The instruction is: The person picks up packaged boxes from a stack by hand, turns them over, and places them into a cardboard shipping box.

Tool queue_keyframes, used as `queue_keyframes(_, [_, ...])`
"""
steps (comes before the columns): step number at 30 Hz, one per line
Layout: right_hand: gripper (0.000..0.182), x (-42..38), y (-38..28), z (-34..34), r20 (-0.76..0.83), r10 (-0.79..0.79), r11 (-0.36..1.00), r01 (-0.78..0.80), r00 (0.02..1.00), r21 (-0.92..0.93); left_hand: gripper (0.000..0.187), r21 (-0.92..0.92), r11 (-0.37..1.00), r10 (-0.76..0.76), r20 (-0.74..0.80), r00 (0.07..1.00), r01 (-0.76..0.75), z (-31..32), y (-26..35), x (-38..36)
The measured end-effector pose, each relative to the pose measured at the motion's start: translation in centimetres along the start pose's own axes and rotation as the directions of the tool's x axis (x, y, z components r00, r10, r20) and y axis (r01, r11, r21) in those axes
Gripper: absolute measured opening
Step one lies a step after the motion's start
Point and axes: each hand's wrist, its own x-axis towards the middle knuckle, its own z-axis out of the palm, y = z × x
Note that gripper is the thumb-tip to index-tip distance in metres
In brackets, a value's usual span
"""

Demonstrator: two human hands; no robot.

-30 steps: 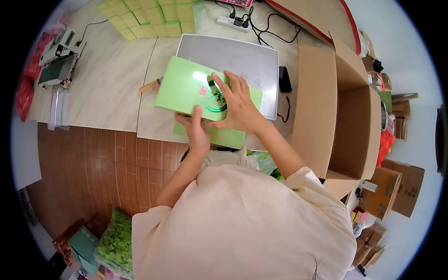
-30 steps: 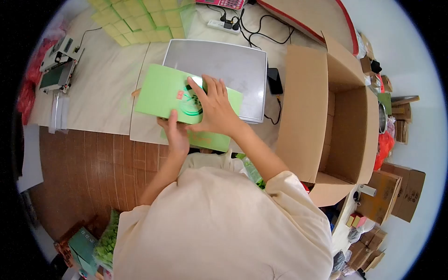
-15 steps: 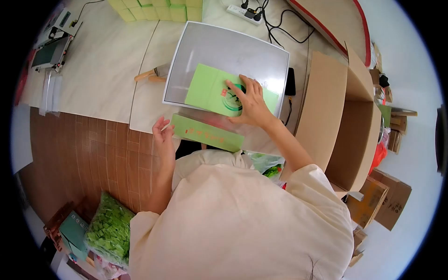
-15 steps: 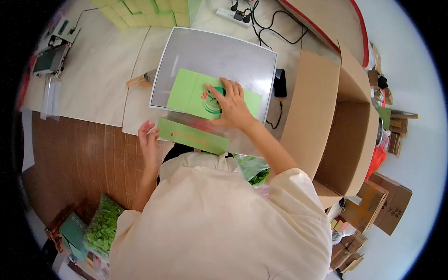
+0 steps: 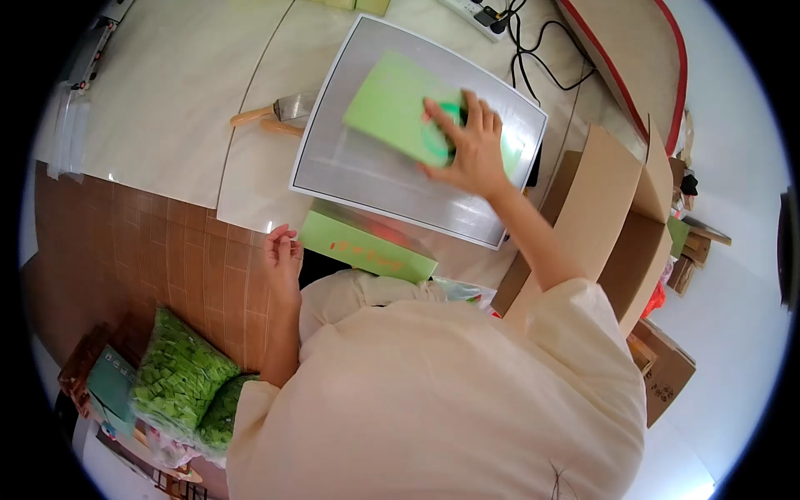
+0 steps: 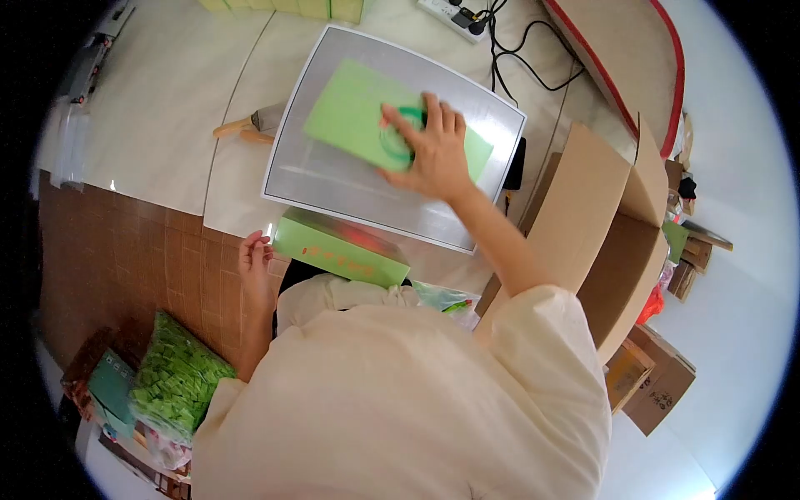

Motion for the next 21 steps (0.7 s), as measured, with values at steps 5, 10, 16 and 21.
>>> queue_keyframes(5, [0.083, 6.3, 3.6, 1.8, -0.095, -0.032, 0.995, 0.023, 0.995, -0.092, 0.019, 0.000, 0.990, 0.138, -0.125, 0.982, -0.139, -0.8, 0.9, 0.5])
queue_keyframes(10, [0.079, 8.0, 4.7, 3.0, -0.182, -0.043, 0.992, 0.021, 0.982, -0.121, 0.018, 0.014, 0.986, 0.169, -0.136, 0.976, -0.168, -0.4, 2.3, -0.3])
queue_keyframes(16, [0.081, 3.0, 2.7, 1.9, -0.139, 0.033, 0.993, -0.048, 0.990, -0.105, 0.018, 0.017, 0.980, 0.198, -0.088, 0.976, -0.197, -0.3, 2.5, -2.3])
queue_keyframes(21, [0.085, -4.6, -0.2, -0.5, -0.071, 0.116, 0.988, -0.123, 0.991, -0.097, 0.019, -0.038, 0.972, 0.227, -0.078, 0.971, -0.230, 0.7, 1.4, -3.5])
